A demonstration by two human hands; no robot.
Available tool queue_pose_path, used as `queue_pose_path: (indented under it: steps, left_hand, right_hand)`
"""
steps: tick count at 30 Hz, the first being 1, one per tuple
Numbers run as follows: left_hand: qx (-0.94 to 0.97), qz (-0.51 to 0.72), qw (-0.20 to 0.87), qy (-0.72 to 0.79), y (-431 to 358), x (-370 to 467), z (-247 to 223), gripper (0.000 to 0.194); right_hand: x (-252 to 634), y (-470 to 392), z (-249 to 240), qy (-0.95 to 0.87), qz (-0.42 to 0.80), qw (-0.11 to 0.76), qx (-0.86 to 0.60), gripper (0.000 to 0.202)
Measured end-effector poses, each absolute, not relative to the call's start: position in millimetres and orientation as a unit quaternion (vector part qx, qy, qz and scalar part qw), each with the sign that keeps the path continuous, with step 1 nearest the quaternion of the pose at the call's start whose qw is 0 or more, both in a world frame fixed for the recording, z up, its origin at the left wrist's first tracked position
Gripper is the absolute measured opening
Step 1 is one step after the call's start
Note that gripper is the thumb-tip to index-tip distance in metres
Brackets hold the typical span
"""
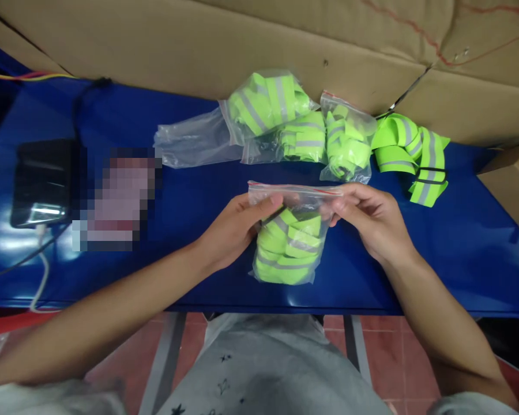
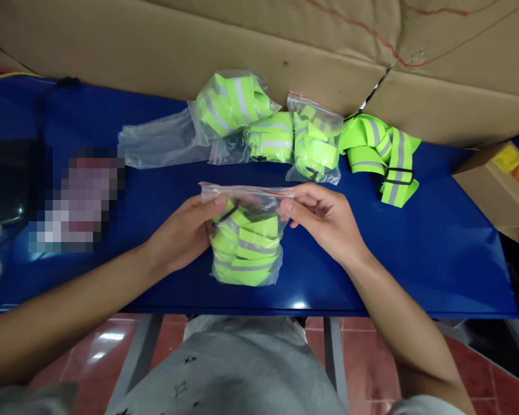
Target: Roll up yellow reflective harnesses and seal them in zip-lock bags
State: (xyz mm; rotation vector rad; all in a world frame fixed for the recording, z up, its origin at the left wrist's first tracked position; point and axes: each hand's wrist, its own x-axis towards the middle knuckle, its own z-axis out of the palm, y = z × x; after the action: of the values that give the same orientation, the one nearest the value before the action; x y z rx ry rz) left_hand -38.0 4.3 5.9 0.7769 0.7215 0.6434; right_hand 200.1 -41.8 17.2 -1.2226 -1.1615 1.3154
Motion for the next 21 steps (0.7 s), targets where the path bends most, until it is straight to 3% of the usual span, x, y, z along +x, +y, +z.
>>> queue_pose_path:
  steps: [10,21]
  left_hand:
    - [0.35,0.332,0.809,0.337,-2,-36,7,0.038]
    - [0.484,0.354,0.714,0.361,-8,-35,-1,0.039]
  right_hand:
    - [195,-46,4,-0.532,0.365,0.532,-0.549,0.02]
    - [187,-45,8,-0.606,0.319,0.468,-0.558,0.027]
